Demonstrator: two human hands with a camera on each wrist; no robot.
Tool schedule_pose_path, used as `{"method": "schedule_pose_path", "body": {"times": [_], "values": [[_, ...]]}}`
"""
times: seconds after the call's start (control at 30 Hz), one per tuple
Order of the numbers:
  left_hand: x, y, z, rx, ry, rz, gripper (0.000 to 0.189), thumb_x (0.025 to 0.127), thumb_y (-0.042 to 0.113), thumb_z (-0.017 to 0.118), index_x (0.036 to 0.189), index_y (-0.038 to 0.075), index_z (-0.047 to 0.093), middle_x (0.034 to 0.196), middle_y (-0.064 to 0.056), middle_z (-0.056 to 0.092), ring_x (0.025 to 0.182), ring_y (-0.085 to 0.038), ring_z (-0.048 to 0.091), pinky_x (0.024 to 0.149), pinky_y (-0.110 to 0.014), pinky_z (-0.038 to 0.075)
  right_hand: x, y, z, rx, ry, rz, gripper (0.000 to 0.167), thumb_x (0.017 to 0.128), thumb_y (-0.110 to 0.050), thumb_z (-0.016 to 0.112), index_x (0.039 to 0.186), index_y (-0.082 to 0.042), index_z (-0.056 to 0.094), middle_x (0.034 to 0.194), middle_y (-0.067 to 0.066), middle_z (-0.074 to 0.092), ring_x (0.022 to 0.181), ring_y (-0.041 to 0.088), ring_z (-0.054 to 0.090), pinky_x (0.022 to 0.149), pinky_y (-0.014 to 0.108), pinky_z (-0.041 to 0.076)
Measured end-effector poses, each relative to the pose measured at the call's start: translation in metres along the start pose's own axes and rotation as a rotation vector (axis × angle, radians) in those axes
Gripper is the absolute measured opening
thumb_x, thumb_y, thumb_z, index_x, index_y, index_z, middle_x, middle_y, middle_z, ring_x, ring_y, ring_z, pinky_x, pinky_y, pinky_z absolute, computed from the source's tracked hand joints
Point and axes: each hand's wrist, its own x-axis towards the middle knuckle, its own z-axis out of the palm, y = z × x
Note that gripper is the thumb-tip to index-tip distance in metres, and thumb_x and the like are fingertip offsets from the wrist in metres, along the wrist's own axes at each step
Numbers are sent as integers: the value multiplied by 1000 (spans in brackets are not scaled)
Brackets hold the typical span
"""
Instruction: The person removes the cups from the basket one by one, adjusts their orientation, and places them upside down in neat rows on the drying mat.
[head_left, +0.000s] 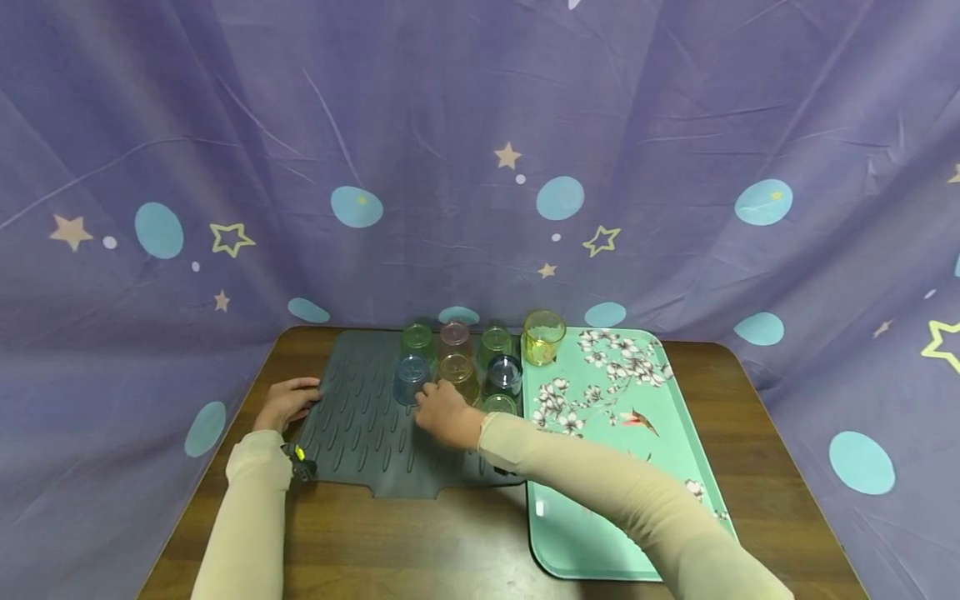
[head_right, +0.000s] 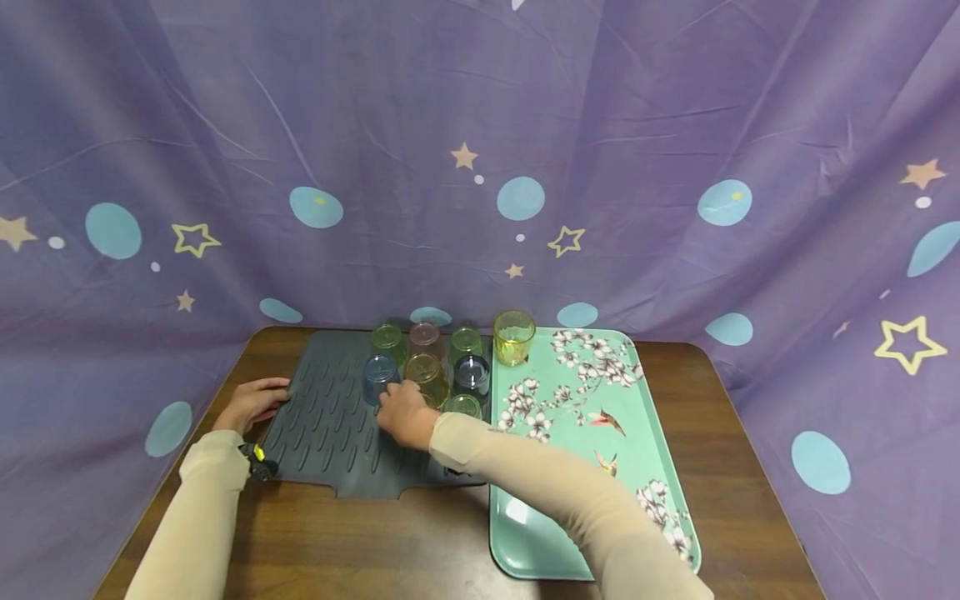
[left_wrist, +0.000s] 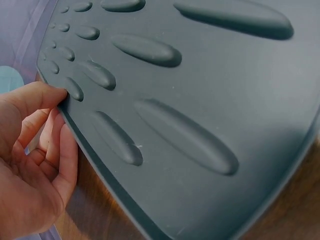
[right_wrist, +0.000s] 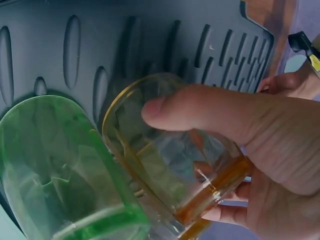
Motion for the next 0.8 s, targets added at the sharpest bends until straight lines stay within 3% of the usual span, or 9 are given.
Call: {"method": "schedule_pose_path", "body": {"times": [0.5, 0.8], "values": [[-1, -1, 0, -8, 10, 2, 50, 91, 15, 70, 138, 0, 60, 94, 12, 62, 84, -7, 59, 72, -22, 53, 2, -19, 8, -120, -12, 38, 42, 95, -52, 61, 136, -42, 59, 130, -9, 56, 115, 12, 49, 92, 32, 48], [-6, 1, 1, 0, 0, 11, 52, 94, 13, 67, 141, -4, 54, 89, 12, 61, 82, -6, 58, 70, -20, 53, 0, -14, 9, -83, 7, 25, 41, 95, -50, 63, 135, -44, 58, 132, -10, 55, 120, 12, 47, 97, 31, 46]]}}
